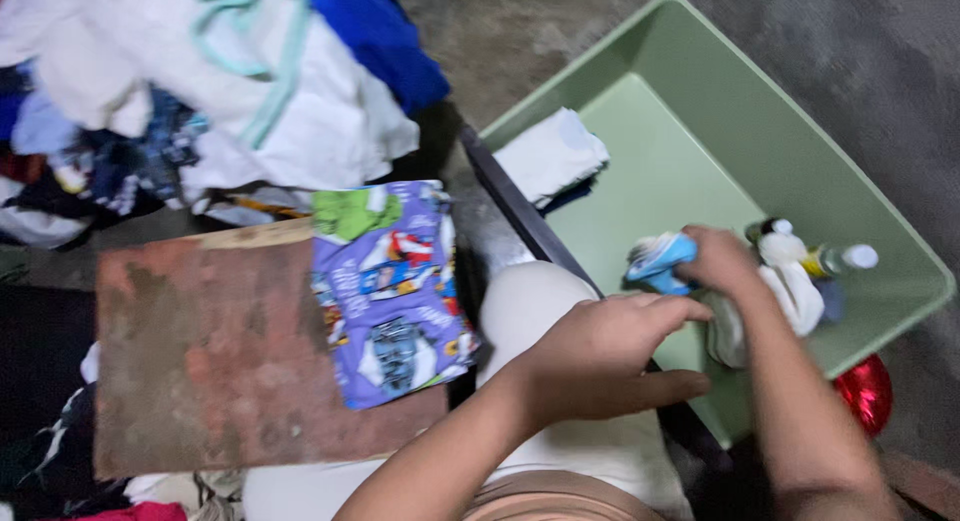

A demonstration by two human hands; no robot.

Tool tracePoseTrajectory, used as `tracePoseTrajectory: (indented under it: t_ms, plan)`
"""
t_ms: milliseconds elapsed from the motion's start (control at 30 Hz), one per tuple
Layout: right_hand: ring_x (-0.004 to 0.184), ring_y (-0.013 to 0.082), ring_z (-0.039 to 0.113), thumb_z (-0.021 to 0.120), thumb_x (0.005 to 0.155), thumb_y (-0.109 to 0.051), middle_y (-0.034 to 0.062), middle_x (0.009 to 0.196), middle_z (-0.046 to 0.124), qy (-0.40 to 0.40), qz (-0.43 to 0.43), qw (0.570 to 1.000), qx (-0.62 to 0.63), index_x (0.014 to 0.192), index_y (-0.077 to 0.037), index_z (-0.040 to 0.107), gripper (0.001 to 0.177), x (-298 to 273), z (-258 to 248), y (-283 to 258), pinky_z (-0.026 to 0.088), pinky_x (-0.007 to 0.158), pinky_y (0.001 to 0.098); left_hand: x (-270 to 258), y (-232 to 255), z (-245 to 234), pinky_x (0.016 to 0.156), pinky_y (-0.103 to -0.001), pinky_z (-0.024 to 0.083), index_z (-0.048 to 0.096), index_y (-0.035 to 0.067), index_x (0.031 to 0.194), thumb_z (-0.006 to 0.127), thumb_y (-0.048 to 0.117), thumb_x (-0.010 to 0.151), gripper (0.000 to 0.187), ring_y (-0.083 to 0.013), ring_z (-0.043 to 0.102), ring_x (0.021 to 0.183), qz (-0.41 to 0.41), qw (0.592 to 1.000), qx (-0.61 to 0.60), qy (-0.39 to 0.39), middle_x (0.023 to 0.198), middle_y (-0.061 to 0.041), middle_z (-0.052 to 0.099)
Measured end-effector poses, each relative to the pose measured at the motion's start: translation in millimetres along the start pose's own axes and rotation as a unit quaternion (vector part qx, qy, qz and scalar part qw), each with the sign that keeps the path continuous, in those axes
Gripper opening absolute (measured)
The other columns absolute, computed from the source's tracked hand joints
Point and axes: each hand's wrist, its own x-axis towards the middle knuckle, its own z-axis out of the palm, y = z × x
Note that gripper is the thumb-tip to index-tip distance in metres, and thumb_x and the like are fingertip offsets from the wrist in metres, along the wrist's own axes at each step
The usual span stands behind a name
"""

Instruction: The person folds several small garments, including a light blue bib and a white cloth, on a wooden board. They smooth and fold each item by hand, then place the folded pieces into a green plastic bin.

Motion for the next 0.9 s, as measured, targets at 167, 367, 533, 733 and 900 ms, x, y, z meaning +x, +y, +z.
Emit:
tracePoseTrajectory:
  t_ms: [167, 367, 533, 733, 900]
  plan:
    - [0.080, 0.0233, 0.073, 0.082, 0.063, -0.006, 0.0105, 0.087, 0.076, 0.029, -0.117, 0.983, 0.139, 0.107, -0.008, 0.072, 0.045, -34.4, -147.6, -105.0, 0.058, 0.075, 0.0387, -42.5, 9.4, -44.6, 0.100, -0.035, 0.056, 0.060, 0.010, 0.134, 0.073, 0.040, 0.098, 0.049, -0.0260, 0.072, 0.113, 0.053, 0.979, 0.012, 0.194, 0.121, -0.012, 0.071]
    - [0.074, 0.0144, 0.070, 0.084, 0.069, -0.014, 0.0031, 0.083, 0.072, -0.022, -0.264, 0.962, 0.063, 0.103, -0.008, 0.071, 0.038, -89.4, -263.1, -255.3, 0.058, 0.067, 0.0313, -96.6, -2.7, -88.7, 0.111, -0.040, 0.049, 0.048, 0.002, 0.144, 0.086, 0.044, 0.078, 0.087, -0.0322, 0.061, 0.127, 0.021, 0.915, 0.055, 0.399, 0.138, -0.019, 0.059]
    - [0.078, 0.0139, 0.068, 0.084, 0.065, -0.015, 0.0043, 0.089, 0.073, -0.153, -0.442, 0.880, 0.083, 0.102, -0.008, 0.068, 0.041, -71.8, -276.2, -367.1, 0.059, 0.067, 0.0308, -133.9, -29.8, -101.7, 0.114, -0.039, 0.043, 0.026, 0.003, 0.158, 0.085, 0.049, 0.076, 0.111, -0.0286, 0.058, 0.134, 0.011, 0.920, -0.222, 0.323, 0.143, -0.021, 0.056]
    - [0.089, 0.0236, 0.071, 0.091, 0.064, -0.020, 0.0101, 0.105, 0.069, -0.211, -0.309, 0.927, 0.014, 0.130, -0.011, 0.055, 0.076, -33.3, -199.8, -468.1, 0.059, 0.071, 0.0385, -160.8, -52.7, -111.7, 0.108, -0.039, 0.049, 0.042, -0.001, 0.145, 0.081, 0.043, 0.078, 0.089, -0.0292, 0.064, 0.128, -0.132, 0.906, -0.096, 0.391, 0.137, -0.021, 0.065]
    - [0.099, 0.0261, 0.069, 0.091, 0.061, -0.021, 0.0103, 0.118, 0.067, -0.192, -0.272, 0.942, 0.045, 0.136, -0.015, 0.053, 0.084, -26.8, -166.8, -464.5, 0.061, 0.078, 0.0420, -183.6, -29.3, -120.7, 0.100, -0.047, 0.050, 0.039, 0.013, 0.153, 0.075, 0.051, 0.079, 0.091, -0.0410, 0.064, 0.119, -0.378, 0.875, 0.066, 0.296, 0.127, -0.024, 0.068]
